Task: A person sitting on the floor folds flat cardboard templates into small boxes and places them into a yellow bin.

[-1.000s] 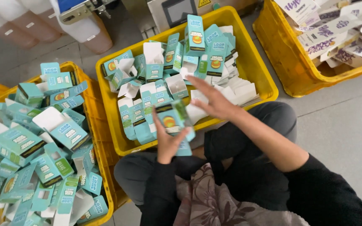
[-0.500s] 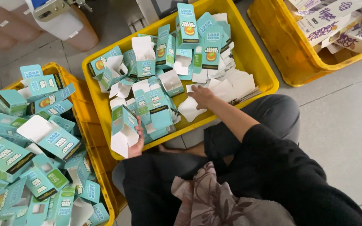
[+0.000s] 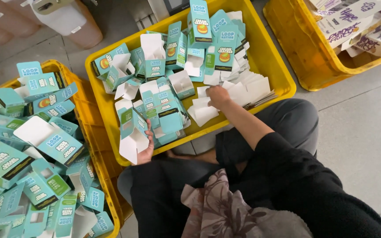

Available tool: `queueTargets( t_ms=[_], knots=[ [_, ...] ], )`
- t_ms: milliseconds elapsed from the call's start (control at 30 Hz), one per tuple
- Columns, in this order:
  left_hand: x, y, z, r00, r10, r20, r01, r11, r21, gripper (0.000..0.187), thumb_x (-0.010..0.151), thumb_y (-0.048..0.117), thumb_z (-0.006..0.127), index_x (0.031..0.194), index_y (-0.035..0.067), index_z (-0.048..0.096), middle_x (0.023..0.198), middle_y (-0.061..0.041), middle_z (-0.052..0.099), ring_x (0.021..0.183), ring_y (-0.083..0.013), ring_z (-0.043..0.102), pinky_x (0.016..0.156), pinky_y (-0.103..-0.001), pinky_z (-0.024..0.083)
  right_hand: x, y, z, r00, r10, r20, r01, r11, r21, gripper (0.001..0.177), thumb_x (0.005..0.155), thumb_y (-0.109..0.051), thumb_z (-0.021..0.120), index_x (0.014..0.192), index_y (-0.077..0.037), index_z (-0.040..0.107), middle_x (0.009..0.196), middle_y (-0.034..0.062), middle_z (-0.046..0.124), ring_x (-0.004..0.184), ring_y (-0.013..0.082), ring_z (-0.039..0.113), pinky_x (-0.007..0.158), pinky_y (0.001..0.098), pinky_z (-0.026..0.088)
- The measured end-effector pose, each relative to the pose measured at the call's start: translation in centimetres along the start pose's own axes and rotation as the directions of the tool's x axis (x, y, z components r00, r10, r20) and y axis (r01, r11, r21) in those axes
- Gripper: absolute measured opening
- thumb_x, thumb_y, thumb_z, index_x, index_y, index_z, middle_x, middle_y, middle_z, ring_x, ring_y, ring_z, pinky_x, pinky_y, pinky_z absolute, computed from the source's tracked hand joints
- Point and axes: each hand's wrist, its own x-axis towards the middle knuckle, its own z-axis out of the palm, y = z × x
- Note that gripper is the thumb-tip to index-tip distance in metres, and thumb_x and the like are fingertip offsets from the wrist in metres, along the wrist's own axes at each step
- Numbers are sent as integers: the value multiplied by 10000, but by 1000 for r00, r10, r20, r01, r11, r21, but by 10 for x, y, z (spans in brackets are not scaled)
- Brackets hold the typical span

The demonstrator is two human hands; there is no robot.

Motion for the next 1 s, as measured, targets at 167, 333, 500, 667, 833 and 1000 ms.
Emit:
queueTargets(
  t_ms=[167,333,500,667,833,1000],
  knots=[
    [-1,-8,8,1000,20,-8,-20,1000,23,656,989,396,636,1573,216,396,1658,-94,294,1108,-318,642,939,-491,598,25,26,49,996,84,36,-89,830,551,289,843,-314,849,1085,-166,795,1000,157,716,953,338,720,834,439,596],
    [6,-12,-2,996,-23,86,21,1000,22,692,981,441,632,1579,206,376,1686,-78,227,1155,-340,640,988,-508,575,-15,6,-7,986,44,163,-169,220,961,327,909,-184,800,1182,-13,746,949,202,695,786,263,692,760,362,627],
    [30,-71,45,997,42,64,-61,940,337,636,1002,486,557,1529,157,421,1604,-131,378,1071,-348,687,874,-476,629,-66,-23,-45,992,123,37,-37,2,999,197,857,-157,877,939,-19,763,852,105,701,758,189,675,690,291,598],
    [39,-126,29,988,148,-35,-93,771,630,669,1010,523,529,1532,120,415,1502,-159,523,1030,-338,720,828,-455,652,-100,-23,-55,991,127,-43,54,-81,995,181,977,-187,744,1030,-19,784,899,146,769,756,194,733,680,307,618],
    [49,-147,6,955,222,-194,-5,669,743,698,1002,541,559,1545,124,428,1359,-164,644,1012,-335,736,887,-462,620,-131,-29,-70,997,78,24,-1,-279,960,254,995,-218,698,1122,-6,760,1019,175,782,813,244,765,702,368,649],
    [48,-149,-12,969,136,-208,4,828,561,584,959,578,571,1209,66,697,1024,-171,770,758,-356,765,654,-428,665,-157,-62,-96,981,118,-156,167,-87,982,145,864,-86,816,988,-12,802,739,111,759,586,134,695,568,239,581]
  ],
)
